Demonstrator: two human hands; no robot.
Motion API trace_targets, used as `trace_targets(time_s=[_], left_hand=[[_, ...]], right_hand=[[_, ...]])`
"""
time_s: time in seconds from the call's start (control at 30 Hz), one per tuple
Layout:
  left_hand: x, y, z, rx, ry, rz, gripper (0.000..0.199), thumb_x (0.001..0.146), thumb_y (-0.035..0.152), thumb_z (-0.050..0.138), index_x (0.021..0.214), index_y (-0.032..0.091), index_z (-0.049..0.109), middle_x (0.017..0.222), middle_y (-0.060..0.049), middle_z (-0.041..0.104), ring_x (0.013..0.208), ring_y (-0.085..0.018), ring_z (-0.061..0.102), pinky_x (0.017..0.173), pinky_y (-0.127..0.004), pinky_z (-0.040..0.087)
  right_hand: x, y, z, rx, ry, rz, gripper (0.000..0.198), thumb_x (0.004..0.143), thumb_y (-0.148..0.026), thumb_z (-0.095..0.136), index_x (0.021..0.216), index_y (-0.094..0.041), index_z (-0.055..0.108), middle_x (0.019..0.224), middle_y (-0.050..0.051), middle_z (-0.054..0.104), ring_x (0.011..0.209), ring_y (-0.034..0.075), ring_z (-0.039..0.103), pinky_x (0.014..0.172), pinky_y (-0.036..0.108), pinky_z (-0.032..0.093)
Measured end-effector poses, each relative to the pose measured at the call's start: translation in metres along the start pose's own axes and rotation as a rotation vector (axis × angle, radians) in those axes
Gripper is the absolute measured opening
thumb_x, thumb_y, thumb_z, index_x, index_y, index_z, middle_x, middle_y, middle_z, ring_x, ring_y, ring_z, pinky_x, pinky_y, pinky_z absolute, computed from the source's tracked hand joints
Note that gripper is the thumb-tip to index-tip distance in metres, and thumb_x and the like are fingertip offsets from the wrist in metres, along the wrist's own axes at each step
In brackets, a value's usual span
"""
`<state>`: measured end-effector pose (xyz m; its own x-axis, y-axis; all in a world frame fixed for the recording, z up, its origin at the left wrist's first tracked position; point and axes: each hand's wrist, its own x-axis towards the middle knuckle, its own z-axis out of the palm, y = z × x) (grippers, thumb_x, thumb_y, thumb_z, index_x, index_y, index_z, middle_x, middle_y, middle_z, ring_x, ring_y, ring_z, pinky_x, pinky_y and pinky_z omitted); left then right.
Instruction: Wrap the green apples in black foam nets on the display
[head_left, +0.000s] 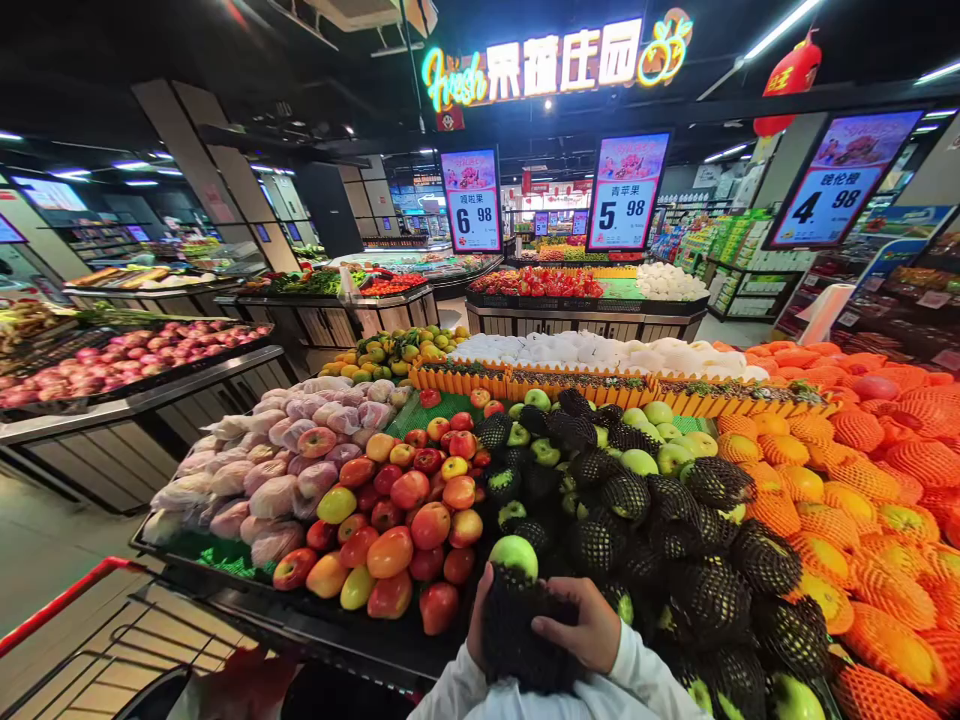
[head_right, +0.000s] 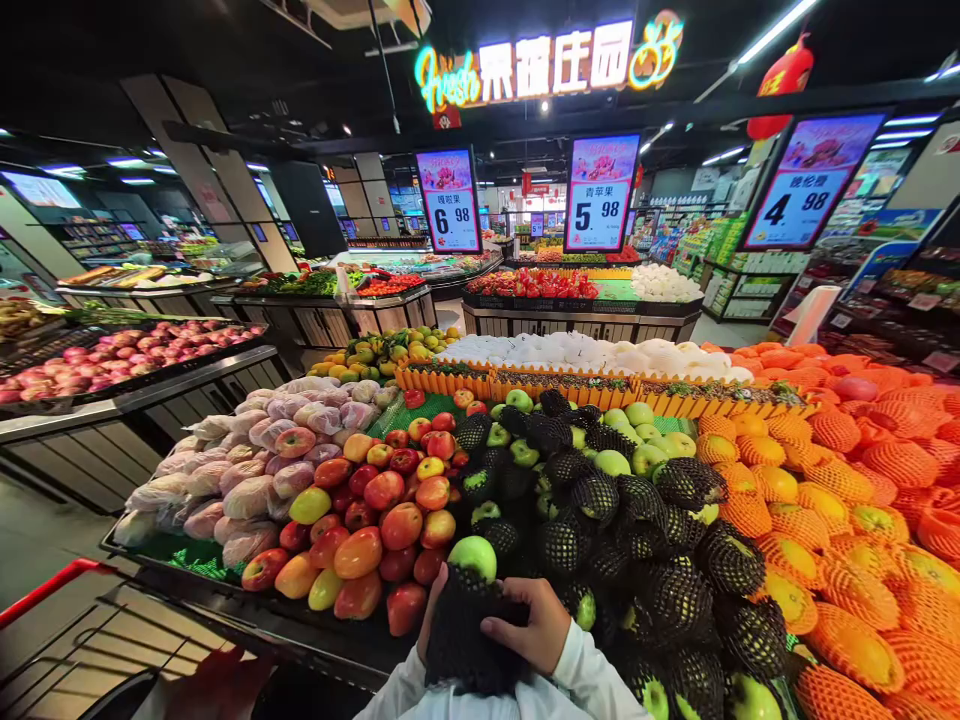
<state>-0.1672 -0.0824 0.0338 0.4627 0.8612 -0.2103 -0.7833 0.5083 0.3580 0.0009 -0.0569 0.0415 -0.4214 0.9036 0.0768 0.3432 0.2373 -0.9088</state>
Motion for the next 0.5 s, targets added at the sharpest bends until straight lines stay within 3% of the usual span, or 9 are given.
trace_targets(time_s=[0.13,0.27,0.37,0.5], left_hand=[[0.000,0.005,-0.006,-0.036,0.093,0.082,0.066,0.074,0.075,0.062,0.085,0.012,0.074,0.083,-0.011,0.075,0.092,-0.028,0.071,0.098,-0.042,0.049],[0.002,0.001,-0.002,-0.017,0.090,0.105,0.063,0.072,0.069,0.068,0.099,0.013,0.075,0.099,-0.011,0.076,0.109,-0.030,0.068,0.106,-0.043,0.045],[0.004,-0.005,-0.001,0.045,0.137,0.120,0.058,0.073,0.063,0.072,0.103,0.013,0.075,0.105,-0.011,0.076,0.117,-0.030,0.065,0.112,-0.042,0.041],[0.006,-0.013,-0.005,0.130,0.247,0.228,0.049,0.070,0.057,0.078,0.096,0.015,0.077,0.103,-0.009,0.077,0.122,-0.030,0.061,0.118,-0.041,0.035]], right_hand=[[0.002,0.017,-0.013,0.149,-0.001,0.070,0.045,0.059,-0.055,0.083,0.082,-0.019,0.072,0.083,0.005,0.069,0.079,0.021,0.059,0.075,0.033,0.048],[0.017,0.012,-0.025,0.557,-0.022,0.131,0.041,0.059,-0.051,0.086,0.069,-0.017,0.066,0.066,0.000,0.061,0.065,0.013,0.052,0.065,0.027,0.042],[0.026,0.006,-0.026,0.779,-0.010,0.164,0.049,0.061,-0.059,0.083,0.064,-0.018,0.057,0.056,-0.005,0.048,0.054,0.008,0.040,0.055,0.023,0.033],[0.029,0.002,-0.021,0.854,0.041,0.180,0.057,0.059,-0.069,0.078,0.068,-0.020,0.050,0.058,-0.006,0.042,0.052,0.007,0.036,0.054,0.022,0.032]])
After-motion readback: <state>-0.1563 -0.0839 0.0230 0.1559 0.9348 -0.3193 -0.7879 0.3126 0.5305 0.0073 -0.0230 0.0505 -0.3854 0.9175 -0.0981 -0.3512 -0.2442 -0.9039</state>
